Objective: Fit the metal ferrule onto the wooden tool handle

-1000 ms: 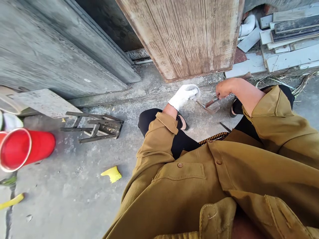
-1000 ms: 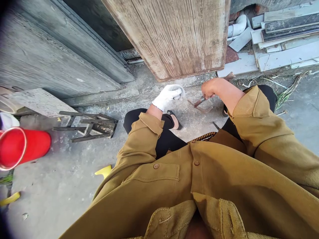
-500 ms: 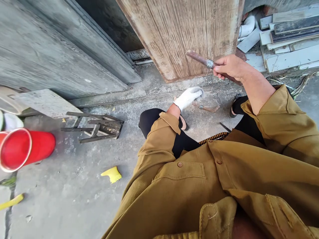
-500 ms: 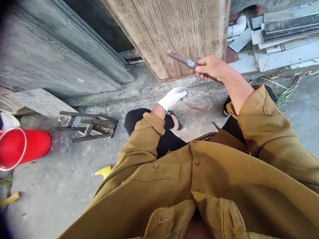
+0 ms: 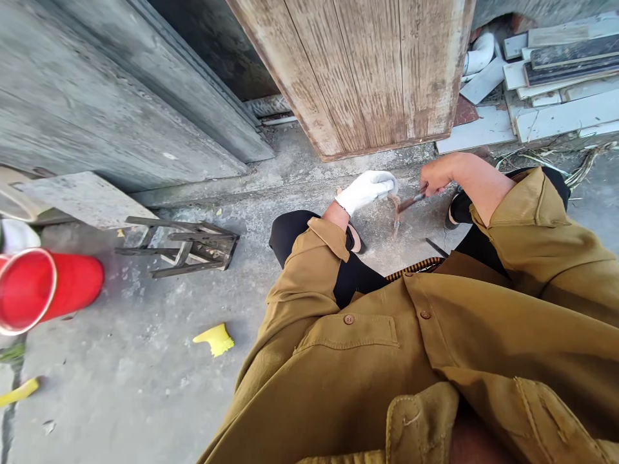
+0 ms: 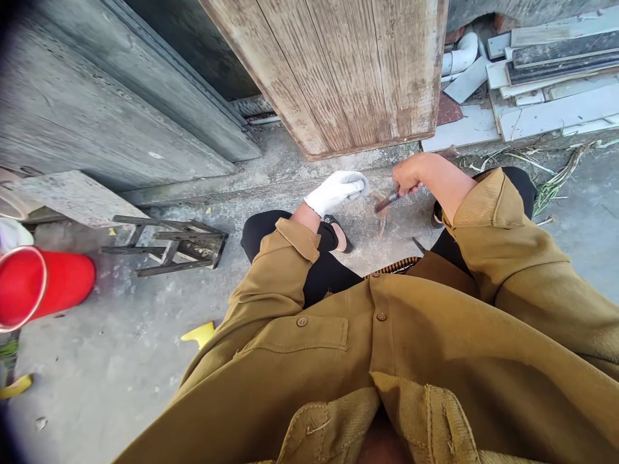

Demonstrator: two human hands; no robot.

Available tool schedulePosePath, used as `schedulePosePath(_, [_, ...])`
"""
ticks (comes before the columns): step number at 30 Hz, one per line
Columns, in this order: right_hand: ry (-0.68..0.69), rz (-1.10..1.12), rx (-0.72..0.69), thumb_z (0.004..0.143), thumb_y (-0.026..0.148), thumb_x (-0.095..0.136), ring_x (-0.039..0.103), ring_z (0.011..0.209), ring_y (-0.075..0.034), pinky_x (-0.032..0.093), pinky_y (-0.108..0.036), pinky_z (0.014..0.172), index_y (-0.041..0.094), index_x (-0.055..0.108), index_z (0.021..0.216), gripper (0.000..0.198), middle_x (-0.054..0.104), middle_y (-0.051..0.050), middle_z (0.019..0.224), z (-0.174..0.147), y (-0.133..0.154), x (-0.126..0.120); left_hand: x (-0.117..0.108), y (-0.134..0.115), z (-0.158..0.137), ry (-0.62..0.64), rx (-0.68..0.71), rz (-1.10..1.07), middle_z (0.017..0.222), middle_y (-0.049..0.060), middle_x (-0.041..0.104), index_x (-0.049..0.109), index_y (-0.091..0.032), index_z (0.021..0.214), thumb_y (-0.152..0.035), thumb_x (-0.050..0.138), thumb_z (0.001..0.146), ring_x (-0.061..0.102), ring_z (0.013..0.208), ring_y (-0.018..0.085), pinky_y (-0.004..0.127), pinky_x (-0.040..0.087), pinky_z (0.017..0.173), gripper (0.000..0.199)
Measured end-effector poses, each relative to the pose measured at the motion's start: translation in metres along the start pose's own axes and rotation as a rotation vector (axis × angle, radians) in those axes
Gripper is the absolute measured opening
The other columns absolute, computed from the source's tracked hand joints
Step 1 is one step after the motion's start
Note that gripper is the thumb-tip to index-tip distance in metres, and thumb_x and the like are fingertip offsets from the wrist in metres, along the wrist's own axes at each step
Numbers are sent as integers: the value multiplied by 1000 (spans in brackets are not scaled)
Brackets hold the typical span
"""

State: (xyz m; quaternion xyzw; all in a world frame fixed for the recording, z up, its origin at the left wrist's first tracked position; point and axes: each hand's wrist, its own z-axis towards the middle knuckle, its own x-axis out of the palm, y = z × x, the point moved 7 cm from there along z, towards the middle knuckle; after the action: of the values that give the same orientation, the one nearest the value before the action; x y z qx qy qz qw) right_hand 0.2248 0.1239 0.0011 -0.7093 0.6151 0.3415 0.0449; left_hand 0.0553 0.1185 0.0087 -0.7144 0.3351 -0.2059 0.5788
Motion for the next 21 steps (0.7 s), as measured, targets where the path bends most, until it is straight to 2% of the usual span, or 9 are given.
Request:
schedulePosePath(2, [169,5,-84,85,38,87,61,69,-18,50,-33,72,20,77,78,21,61,0,64,-11,16,12,-8,-1,1,-61,9,19,69,1,63,71,-13,78,-20,69,93,47,56,8,21,35,55,17])
schedulePosePath(4, [217,97,-245,87,39,85,62,73,-18,49,-32,73,20,79,83,20,66,-1,71,-31,35,7,-15,-2,2,-137,17,31,67,0,61,69,-13,77,-21,69,95,48,58,8,22,37,57,20])
schedulePosePath(5, [155,175,-292,88,38,84,63,77,-18,50,-32,75,21,80,88,18,69,-1,76,-40,41,-2,-19,-1,2,-188,16,27,67,0,62,69,-14,77,-22,70,96,49,58,9,22,39,59,21])
schedulePosePath(7, [-97,367,-339,91,35,81,63,79,-17,50,-31,78,21,80,94,15,69,-1,82,-58,40,-31,-21,4,4,-238,7,-12,71,1,65,69,-14,79,-24,72,98,53,61,9,22,43,62,22])
schedulePosePath(10, [-491,691,-356,97,22,71,56,75,-14,47,-29,75,17,73,94,7,68,-4,87,-78,23,-64,-5,11,9,-80,36,-96,79,4,70,73,-12,86,-29,72,101,61,66,10,24,49,69,22])
schedulePosePath(12, [-655,862,-321,101,14,64,51,72,-12,43,-28,70,15,66,88,13,63,-4,83,-83,8,-72,9,13,10,63,67,-119,78,5,70,75,-11,88,-30,72,101,62,67,10,24,49,71,23])
schedulePosePath(15, [-747,890,-193,104,9,58,49,69,-11,40,-27,68,15,61,82,23,57,-2,76,-82,-6,-74,16,12,8,133,76,-136,81,6,71,76,-11,90,-35,74,100,58,62,9,23,46,64,26])
schedulePosePath(18, [-788,724,-24,105,10,58,51,71,-12,41,-28,71,15,63,86,20,60,-3,78,-82,-15,-77,15,2,4,109,73,-146,81,5,71,75,-12,90,-42,75,100,50,56,7,24,42,59,32])
schedulePosePath(21, [-834,401,154,106,21,64,60,88,-19,43,-33,83,15,66,94,14,69,-11,91,-79,-21,-81,16,-9,-1,115,45,-123,67,1,63,75,-12,90,-47,78,99,45,52,8,25,43,59,36])
